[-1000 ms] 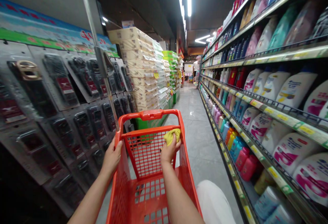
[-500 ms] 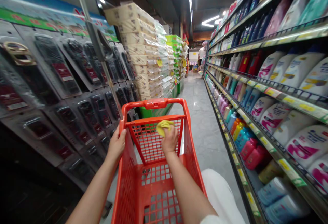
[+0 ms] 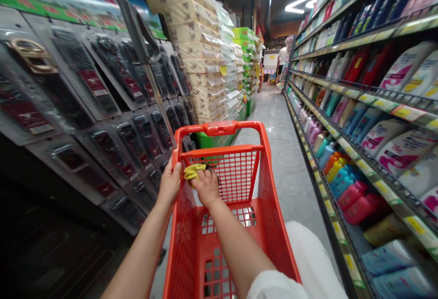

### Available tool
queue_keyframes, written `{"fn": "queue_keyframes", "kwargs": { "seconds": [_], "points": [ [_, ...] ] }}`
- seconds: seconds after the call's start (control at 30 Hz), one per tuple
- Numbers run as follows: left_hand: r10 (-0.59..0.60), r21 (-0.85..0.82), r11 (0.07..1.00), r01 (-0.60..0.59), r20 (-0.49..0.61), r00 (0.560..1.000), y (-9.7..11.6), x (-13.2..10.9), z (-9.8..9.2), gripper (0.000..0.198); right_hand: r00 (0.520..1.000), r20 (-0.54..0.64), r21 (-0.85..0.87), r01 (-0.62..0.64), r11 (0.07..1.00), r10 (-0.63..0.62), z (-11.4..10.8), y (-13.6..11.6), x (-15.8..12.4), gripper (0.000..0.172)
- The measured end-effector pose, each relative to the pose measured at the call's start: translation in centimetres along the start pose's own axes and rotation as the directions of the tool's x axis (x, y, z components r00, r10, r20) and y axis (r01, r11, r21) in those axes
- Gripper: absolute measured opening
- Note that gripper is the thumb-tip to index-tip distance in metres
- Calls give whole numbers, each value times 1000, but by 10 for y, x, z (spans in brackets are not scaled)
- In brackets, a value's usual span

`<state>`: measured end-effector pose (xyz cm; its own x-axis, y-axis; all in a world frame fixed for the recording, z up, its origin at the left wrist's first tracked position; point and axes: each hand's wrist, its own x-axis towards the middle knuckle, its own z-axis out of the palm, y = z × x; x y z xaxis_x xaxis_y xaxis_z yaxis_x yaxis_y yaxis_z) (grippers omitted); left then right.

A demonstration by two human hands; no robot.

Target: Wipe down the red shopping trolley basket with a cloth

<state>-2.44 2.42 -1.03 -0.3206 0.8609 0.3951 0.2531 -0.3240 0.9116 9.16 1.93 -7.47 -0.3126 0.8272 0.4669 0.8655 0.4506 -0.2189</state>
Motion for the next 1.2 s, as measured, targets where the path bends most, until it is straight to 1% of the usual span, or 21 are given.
{"fn": "queue_keyframes", "kwargs": {
  "seconds": [0.1,0.17,0.2,0.27,0.33,0.4,0.43,0.5,0.57,0.6,0.63,0.7,0.77,0.83,0.9,0.97,1.03,1.07,1.13,1.17,1.2],
  "points": [
    [2,-2,1000,-2,8,1000,4,0,1,50,983,166,-21,82,996,-77,5,19,-22,22],
    [2,-3,1000,-2,23,1000,8,0,1,51,981,185,-30,70,997,-64,-4,24,-26,20],
    [1,1,1000,-1,27,1000,9,0,1,51,989,146,-32,30,999,-25,-12,26,-24,19],
    [3,7,1000,-3,28,1000,12,0,1,52,996,-4,-12,-89,996,89,-31,29,-16,23],
    [4,8,1000,-5,24,1000,13,0,1,53,959,-181,50,-213,976,219,-49,39,-10,31],
    [1,8,1000,-1,15,1000,12,0,1,52,873,-329,141,-330,933,359,-57,57,-13,39],
    [-1,8,1000,1,9,1000,12,0,0,52,805,-389,193,-404,894,448,-56,67,-20,41],
    [-6,11,1000,6,-2,1000,11,-1,0,51,622,-455,302,-565,768,637,-43,82,-37,43],
    [-17,25,1000,17,-10,1000,10,-1,0,51,443,-428,394,-693,603,788,-21,84,-53,44],
    [-24,35,999,24,-13,1000,10,-2,0,52,384,-385,421,-736,530,839,-8,77,-57,44],
    [-28,41,999,28,-15,1000,10,-2,0,52,356,-328,431,-768,474,875,6,66,-58,45],
    [-16,32,999,16,-14,1000,11,-3,0,52,374,-188,406,-813,419,908,32,33,-50,45],
    [8,-4,1000,-8,-7,1000,11,-4,0,51,487,-5,328,-825,461,874,53,-5,-33,49],
    [24,-33,999,-24,-6,1000,11,-4,-1,51,575,80,345,-783,518,815,69,-34,-19,47],
    [37,-42,998,-37,-4,999,11,-5,-4,52,646,95,412,-718,561,757,76,-45,-16,42],
    [49,-37,998,-49,2,999,11,-5,-6,52,692,101,439,-676,592,715,75,-38,-28,36],
    [52,-32,998,-52,6,999,12,-6,-8,53,697,131,382,-692,613,705,65,-14,-52,33],
    [51,-28,998,-51,6,999,13,-6,-9,53,682,145,327,-716,616,716,58,2,-67,32],
    [50,-22,999,-50,10,999,14,-7,-10,52,639,130,268,-759,593,758,41,34,-93,35],
    [53,-18,998,-53,15,998,14,-7,-10,52,605,112,233,-787,571,788,34,49,-103,36],
    [58,-15,998,-57,19,998,14,-7,-9,51,545,96,181,-833,523,833,28,61,-111,38]
  ]
}}
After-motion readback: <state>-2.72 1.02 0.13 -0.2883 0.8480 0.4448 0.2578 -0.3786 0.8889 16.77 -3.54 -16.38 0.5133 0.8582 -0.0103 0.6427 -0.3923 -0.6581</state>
